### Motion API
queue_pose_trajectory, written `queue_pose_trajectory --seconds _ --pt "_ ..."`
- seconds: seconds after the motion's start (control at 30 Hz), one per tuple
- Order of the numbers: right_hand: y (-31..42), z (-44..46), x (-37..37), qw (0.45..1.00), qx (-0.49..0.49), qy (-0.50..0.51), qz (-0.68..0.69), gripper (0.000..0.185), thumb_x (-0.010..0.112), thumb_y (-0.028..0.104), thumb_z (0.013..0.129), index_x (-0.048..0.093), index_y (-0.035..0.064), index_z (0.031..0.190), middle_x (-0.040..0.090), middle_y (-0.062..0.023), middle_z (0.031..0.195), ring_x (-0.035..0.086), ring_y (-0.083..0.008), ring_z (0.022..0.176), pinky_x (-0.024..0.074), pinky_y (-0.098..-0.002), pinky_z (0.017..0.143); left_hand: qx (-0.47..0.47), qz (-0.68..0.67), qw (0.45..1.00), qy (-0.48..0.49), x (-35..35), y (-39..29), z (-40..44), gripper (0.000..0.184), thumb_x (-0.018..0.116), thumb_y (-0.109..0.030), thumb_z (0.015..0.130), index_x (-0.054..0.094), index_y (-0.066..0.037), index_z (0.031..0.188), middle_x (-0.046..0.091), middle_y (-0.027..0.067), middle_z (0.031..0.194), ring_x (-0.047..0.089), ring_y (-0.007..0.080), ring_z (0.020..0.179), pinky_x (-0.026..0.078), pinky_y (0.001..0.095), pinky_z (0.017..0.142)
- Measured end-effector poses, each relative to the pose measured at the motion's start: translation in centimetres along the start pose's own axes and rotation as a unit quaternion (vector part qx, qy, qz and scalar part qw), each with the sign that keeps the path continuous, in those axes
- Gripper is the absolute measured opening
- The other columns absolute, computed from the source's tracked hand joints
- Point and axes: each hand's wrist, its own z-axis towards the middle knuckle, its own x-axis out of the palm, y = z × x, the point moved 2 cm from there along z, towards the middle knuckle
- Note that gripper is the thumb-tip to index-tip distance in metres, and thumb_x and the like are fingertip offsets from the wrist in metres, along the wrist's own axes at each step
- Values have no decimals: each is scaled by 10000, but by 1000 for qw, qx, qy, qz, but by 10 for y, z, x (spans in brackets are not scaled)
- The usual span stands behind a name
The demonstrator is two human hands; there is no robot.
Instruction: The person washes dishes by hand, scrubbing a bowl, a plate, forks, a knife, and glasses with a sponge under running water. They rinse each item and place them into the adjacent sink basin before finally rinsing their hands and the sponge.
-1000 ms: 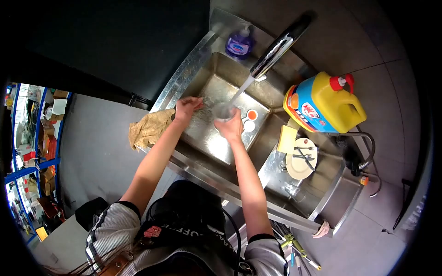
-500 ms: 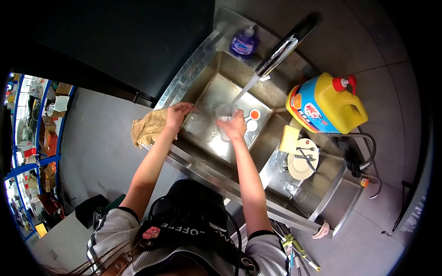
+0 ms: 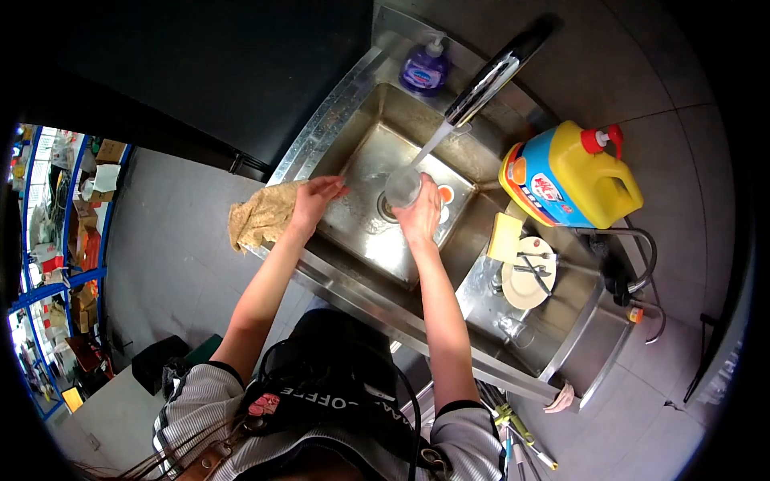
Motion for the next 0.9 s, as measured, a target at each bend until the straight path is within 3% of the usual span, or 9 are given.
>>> queue_pose_trajectory --seconds 0.13,0.23,0.27,0.4,0.5,0.67,0.77,0.9 --pt "-2 5 8 984 -164 -70 -11 776 763 126 491 373 27 1154 477 -162 1121 453 -318 1055 379 -369 883 7 -10 1000 -4 -3 1 -7 204 519 -89 842 550 67 969 607 118 884 592 186 846 447 264 772" --pt "11 20 8 980 62 -40 185 770 774 151 485 385 35 1139 504 -159 1076 503 -320 977 413 -370 836 1 11 1000 -4 0 2 -11 221 517 -125 851 552 63 962 619 121 849 591 173 823 451 266 760" --pt "-3 26 27 976 30 -20 216 738 785 174 488 405 46 1108 531 -125 1015 535 -281 911 435 -353 793 -2 26 1000 -6 1 1 -10 222 512 -130 854 553 62 958 621 125 844 590 171 821 451 267 756" --pt "-4 40 62 916 93 10 391 698 785 151 517 399 33 1086 513 -81 1008 506 -206 950 414 -308 807 -4 4 1000 10 -5 11 -11 209 482 -144 869 564 34 941 626 110 854 590 169 815 443 272 755" --pt "5 35 67 902 52 -46 426 697 782 146 527 391 32 1091 502 -99 1035 492 -208 972 398 -305 828 -15 14 1000 2 -10 7 -18 206 465 -147 874 565 22 936 625 103 857 591 168 817 441 271 762" --pt "11 23 39 959 75 -116 249 773 779 167 533 359 40 1169 477 -144 1096 476 -264 1021 383 -332 864 -1 -7 1000 -3 -21 8 -25 204 456 -138 874 558 27 935 623 100 856 595 165 809 441 262 760" --pt "0 31 42 959 13 -185 216 782 779 140 515 359 53 1169 468 -158 1111 469 -292 1032 385 -347 870 -2 -8 1000 -10 -19 3 -29 197 427 -101 878 549 45 926 621 121 844 601 184 807 453 276 755" --pt "-13 35 45 969 -48 -191 147 782 766 75 482 359 43 1150 455 -176 1117 424 -354 1040 355 -405 894 1 11 1000 -2 -19 7 -31 187 416 -78 876 550 47 916 621 124 831 604 187 800 460 280 752"
